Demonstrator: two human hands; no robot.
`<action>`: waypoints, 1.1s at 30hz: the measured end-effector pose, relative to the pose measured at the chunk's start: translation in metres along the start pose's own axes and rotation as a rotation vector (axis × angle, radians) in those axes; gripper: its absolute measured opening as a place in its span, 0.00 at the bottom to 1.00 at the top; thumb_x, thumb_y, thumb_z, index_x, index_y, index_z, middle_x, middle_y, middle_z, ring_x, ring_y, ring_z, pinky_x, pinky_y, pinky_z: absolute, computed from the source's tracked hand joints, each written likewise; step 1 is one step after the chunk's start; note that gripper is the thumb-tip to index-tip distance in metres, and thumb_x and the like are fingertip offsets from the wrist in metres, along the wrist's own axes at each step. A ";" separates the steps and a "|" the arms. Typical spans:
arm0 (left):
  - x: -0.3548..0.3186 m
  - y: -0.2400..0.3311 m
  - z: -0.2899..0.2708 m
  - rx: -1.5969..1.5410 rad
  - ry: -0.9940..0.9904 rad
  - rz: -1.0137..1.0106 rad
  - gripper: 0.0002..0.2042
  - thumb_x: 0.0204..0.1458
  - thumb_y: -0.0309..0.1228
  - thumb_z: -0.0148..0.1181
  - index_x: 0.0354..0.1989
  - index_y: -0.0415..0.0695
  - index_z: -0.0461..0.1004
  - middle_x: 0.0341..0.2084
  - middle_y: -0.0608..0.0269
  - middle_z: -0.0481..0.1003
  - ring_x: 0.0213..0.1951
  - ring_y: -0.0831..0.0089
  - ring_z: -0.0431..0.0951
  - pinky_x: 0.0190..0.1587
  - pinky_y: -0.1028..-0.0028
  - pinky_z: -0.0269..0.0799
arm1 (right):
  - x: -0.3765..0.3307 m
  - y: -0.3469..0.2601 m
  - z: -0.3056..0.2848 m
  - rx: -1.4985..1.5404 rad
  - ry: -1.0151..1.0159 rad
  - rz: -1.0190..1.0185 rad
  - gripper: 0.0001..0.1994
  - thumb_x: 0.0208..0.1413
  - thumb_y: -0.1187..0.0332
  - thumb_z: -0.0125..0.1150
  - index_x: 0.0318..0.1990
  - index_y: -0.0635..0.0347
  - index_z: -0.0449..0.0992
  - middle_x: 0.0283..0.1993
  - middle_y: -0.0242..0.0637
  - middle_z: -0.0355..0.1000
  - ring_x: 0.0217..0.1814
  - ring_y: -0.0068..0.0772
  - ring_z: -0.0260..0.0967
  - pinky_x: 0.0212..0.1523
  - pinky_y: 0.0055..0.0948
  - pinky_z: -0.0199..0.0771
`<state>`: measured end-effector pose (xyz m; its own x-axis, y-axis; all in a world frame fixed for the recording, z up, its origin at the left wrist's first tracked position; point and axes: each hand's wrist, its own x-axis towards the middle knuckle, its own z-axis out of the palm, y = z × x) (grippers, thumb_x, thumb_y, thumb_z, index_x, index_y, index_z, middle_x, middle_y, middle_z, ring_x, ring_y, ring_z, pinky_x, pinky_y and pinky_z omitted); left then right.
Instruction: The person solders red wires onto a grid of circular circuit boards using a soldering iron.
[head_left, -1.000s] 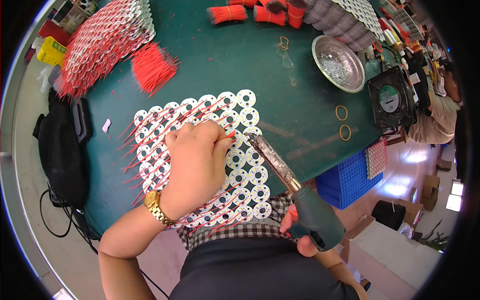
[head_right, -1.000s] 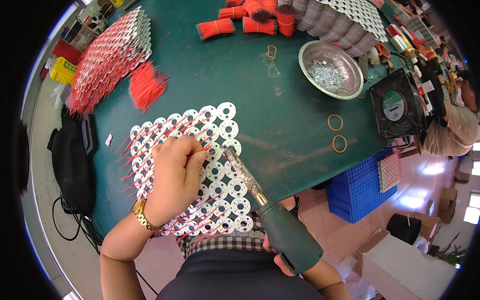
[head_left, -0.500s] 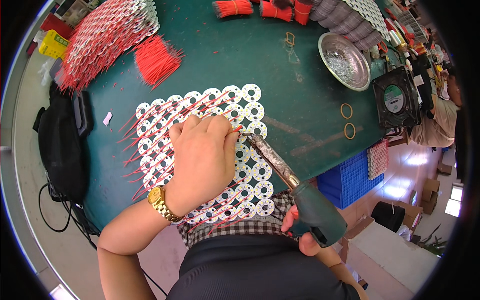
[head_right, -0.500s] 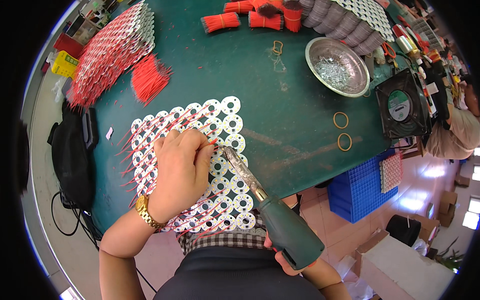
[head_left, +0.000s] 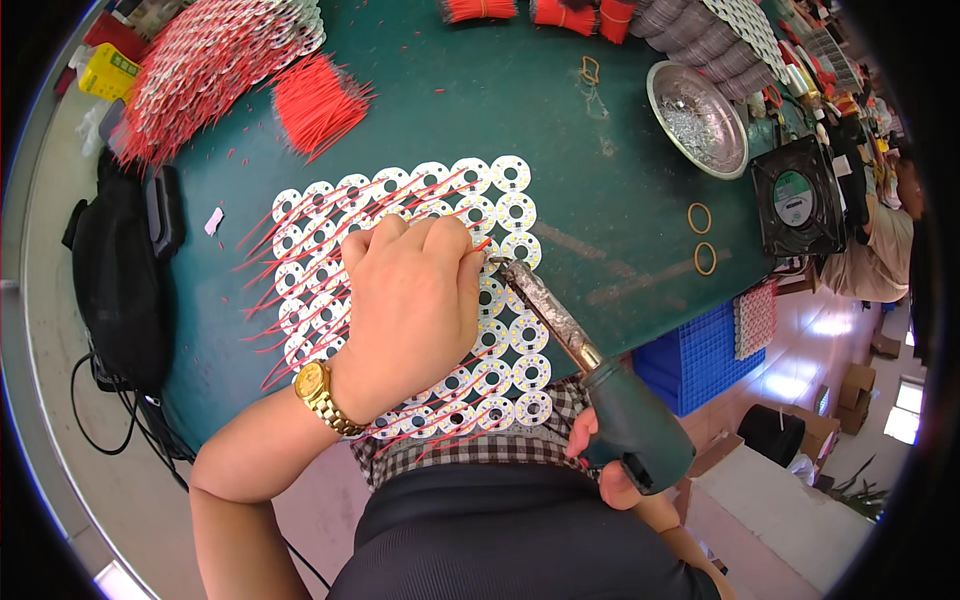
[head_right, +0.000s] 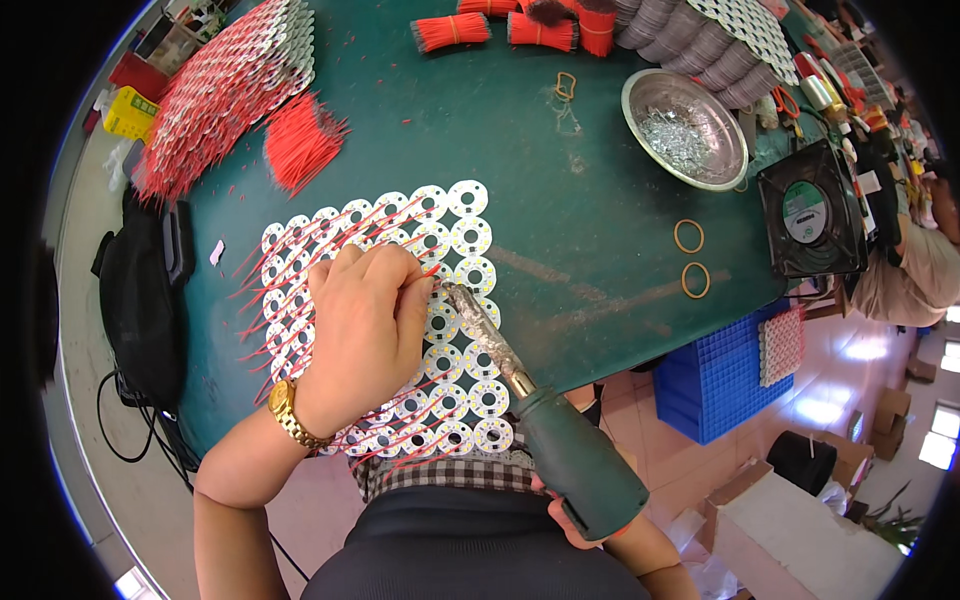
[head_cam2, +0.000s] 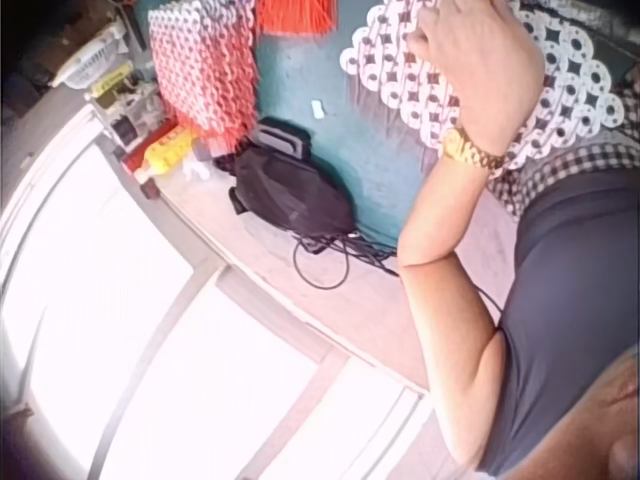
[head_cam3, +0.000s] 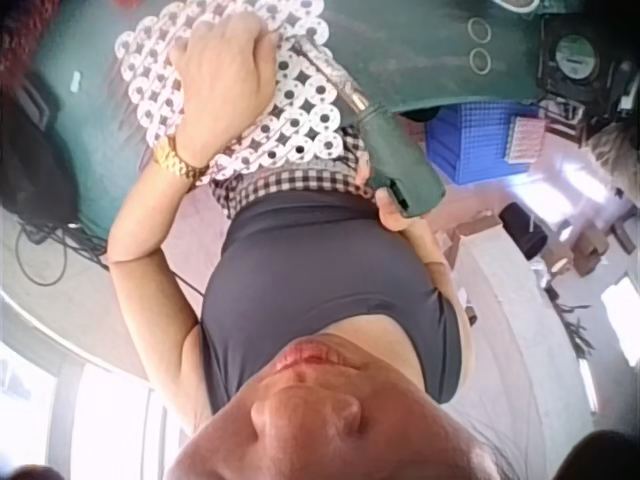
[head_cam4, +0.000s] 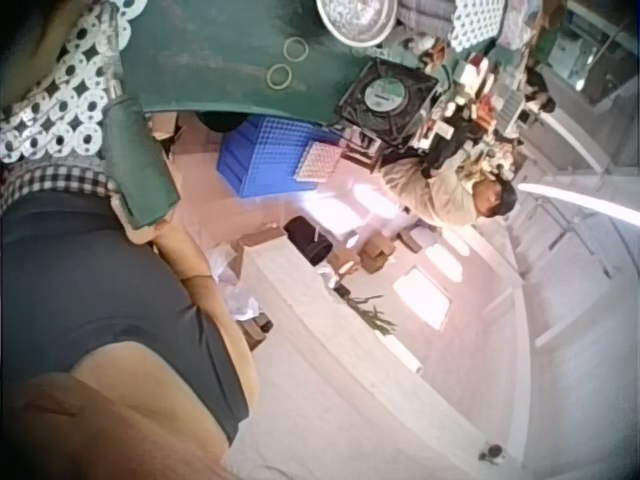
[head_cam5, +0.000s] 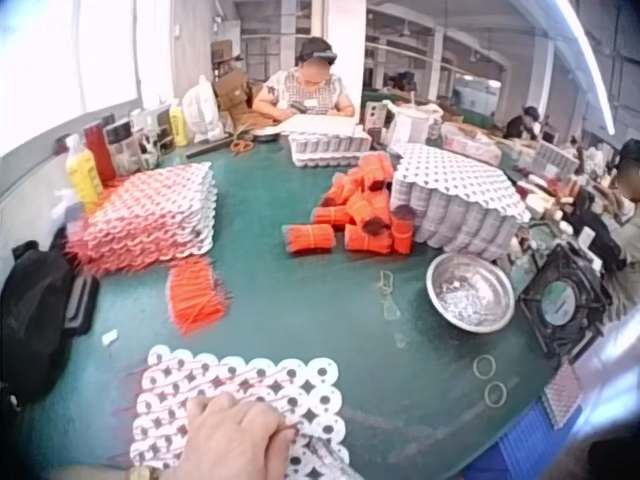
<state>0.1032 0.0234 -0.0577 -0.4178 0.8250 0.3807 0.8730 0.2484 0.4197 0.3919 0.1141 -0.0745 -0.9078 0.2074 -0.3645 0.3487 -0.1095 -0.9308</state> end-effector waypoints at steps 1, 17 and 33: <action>0.000 0.000 0.000 0.000 0.000 -0.001 0.06 0.51 0.24 0.61 0.29 0.46 0.69 0.23 0.65 0.69 0.28 0.65 0.65 0.36 0.64 0.52 | 0.002 0.000 0.010 0.000 -0.001 0.001 0.28 0.48 0.49 0.72 0.44 0.67 0.74 0.37 0.39 0.73 0.31 0.23 0.69 0.32 0.19 0.69; -0.006 -0.004 -0.030 -0.102 -0.251 -0.080 0.02 0.54 0.25 0.58 0.32 0.44 0.70 0.30 0.62 0.69 0.36 0.62 0.64 0.45 0.64 0.56 | -0.010 0.009 0.036 0.138 0.351 -0.241 0.39 0.50 0.37 0.66 0.54 0.66 0.67 0.34 0.41 0.70 0.32 0.33 0.70 0.28 0.27 0.70; -0.012 -0.003 -0.023 -0.024 -0.217 -0.005 0.03 0.52 0.26 0.59 0.31 0.45 0.70 0.30 0.62 0.67 0.37 0.61 0.63 0.45 0.62 0.56 | 0.003 -0.025 0.030 0.183 0.318 0.226 0.31 0.45 0.44 0.69 0.42 0.67 0.73 0.30 0.35 0.73 0.28 0.22 0.68 0.27 0.20 0.68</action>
<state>0.0999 0.0006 -0.0446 -0.3562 0.9142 0.1934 0.8638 0.2431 0.4413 0.3733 0.0882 -0.0520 -0.6863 0.4447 -0.5755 0.4571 -0.3516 -0.8170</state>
